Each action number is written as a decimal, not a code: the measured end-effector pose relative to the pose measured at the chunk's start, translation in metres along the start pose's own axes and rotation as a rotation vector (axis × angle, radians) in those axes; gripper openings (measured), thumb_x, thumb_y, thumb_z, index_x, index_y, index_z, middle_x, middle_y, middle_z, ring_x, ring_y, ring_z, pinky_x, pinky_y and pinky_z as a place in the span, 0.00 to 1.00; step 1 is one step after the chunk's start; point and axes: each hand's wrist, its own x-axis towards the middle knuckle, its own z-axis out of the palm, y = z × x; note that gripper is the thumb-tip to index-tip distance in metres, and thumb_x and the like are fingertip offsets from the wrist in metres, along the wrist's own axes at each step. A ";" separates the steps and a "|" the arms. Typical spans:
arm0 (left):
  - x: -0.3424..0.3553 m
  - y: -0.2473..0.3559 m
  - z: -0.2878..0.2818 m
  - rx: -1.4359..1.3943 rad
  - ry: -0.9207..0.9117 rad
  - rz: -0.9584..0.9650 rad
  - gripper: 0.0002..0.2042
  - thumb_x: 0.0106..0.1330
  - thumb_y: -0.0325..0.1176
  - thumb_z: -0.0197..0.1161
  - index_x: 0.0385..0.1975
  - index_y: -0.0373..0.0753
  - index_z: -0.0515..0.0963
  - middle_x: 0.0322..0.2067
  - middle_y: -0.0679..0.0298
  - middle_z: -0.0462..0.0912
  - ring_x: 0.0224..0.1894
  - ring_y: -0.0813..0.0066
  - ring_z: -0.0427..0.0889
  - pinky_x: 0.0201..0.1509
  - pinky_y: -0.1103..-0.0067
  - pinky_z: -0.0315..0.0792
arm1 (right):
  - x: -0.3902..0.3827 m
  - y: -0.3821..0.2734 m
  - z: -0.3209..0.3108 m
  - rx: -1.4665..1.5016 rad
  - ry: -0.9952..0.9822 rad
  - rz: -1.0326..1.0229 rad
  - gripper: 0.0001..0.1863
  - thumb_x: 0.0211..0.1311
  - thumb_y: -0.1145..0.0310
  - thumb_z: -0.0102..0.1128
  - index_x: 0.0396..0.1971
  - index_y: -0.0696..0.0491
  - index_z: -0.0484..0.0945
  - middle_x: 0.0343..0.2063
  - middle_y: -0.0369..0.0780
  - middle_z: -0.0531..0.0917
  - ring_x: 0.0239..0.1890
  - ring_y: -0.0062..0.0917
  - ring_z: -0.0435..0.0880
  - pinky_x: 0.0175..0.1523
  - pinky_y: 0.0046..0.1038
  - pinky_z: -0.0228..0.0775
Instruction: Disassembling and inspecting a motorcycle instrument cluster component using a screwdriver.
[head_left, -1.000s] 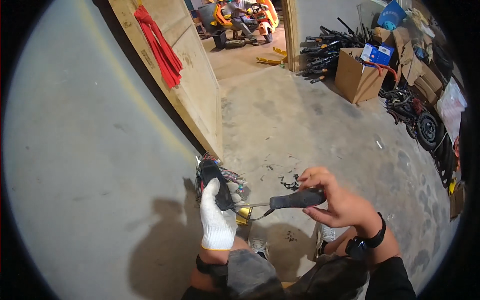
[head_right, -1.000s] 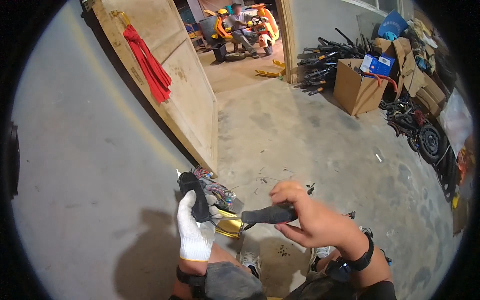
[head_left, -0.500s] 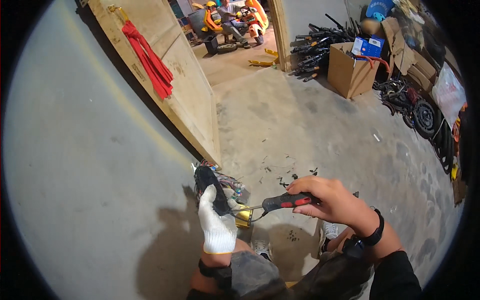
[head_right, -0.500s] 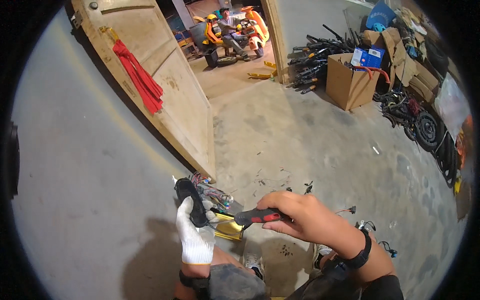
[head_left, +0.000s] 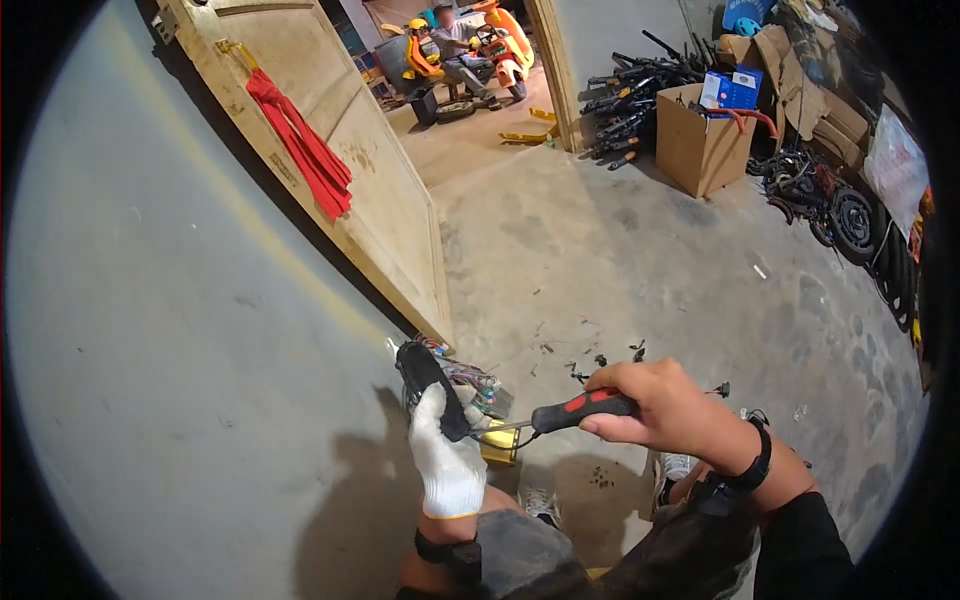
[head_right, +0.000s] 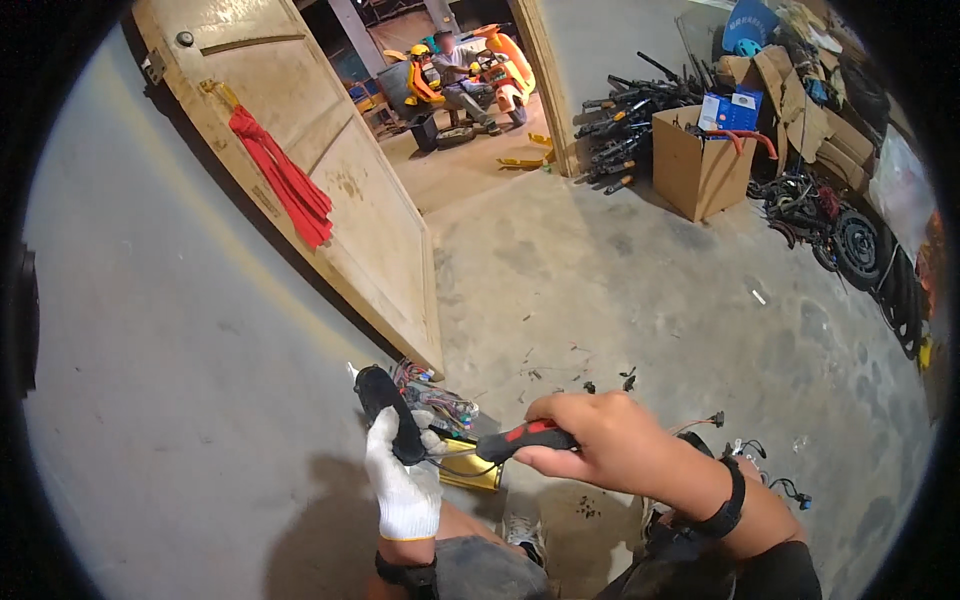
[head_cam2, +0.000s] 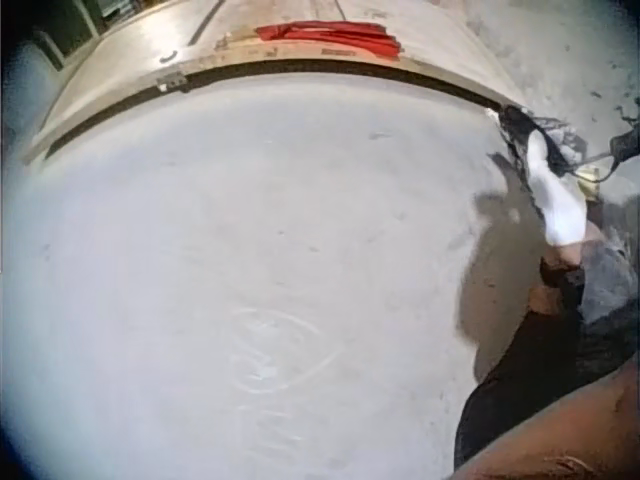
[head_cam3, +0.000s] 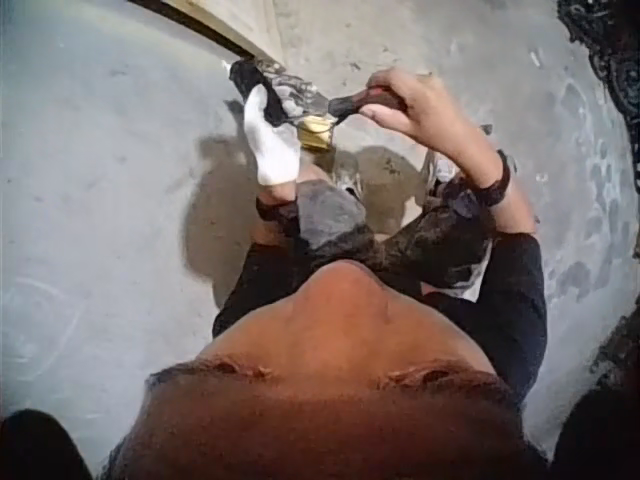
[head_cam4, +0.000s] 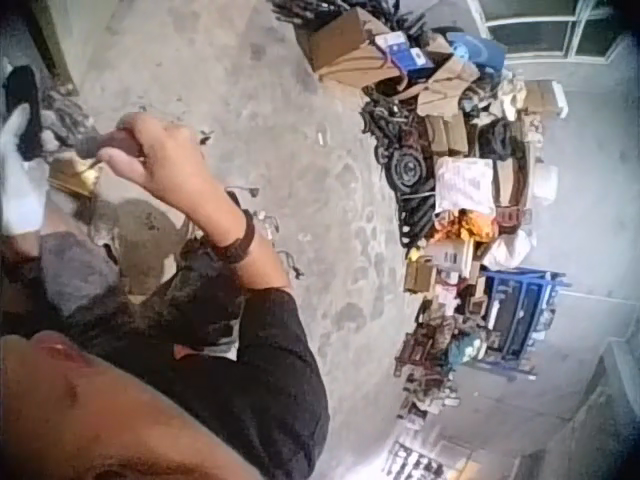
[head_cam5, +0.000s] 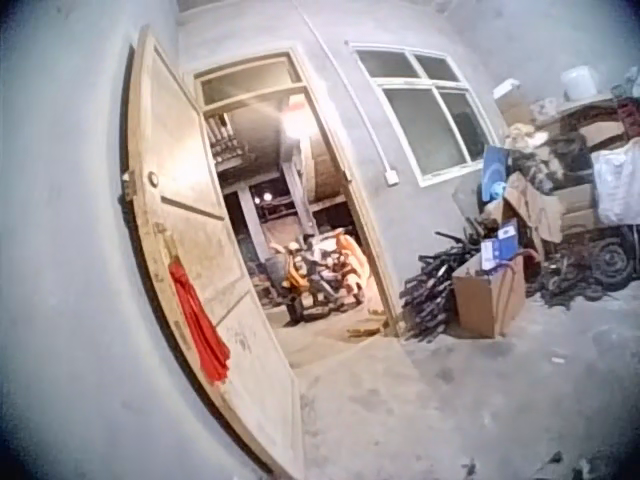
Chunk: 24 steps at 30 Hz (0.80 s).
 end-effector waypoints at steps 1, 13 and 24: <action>0.002 0.000 0.001 0.028 -0.003 0.004 0.12 0.72 0.41 0.57 0.46 0.40 0.75 0.27 0.61 0.81 0.23 0.74 0.77 0.26 0.79 0.75 | 0.002 -0.002 0.003 -0.020 -0.002 0.043 0.20 0.63 0.54 0.68 0.42 0.56 0.80 0.26 0.44 0.85 0.26 0.42 0.85 0.33 0.34 0.78; 0.018 -0.002 -0.010 -0.033 0.069 -0.140 0.13 0.72 0.42 0.58 0.43 0.39 0.76 0.26 0.61 0.81 0.24 0.72 0.79 0.25 0.77 0.75 | 0.007 0.036 0.013 0.192 -0.076 -0.232 0.20 0.62 0.72 0.68 0.51 0.56 0.72 0.49 0.46 0.78 0.50 0.37 0.81 0.47 0.35 0.77; 0.015 -0.003 -0.009 0.024 0.022 -0.082 0.09 0.70 0.39 0.59 0.41 0.42 0.79 0.27 0.66 0.81 0.25 0.74 0.79 0.29 0.76 0.75 | 0.007 0.018 0.000 0.125 -0.106 0.122 0.20 0.61 0.60 0.71 0.48 0.54 0.78 0.32 0.43 0.84 0.33 0.36 0.85 0.38 0.31 0.77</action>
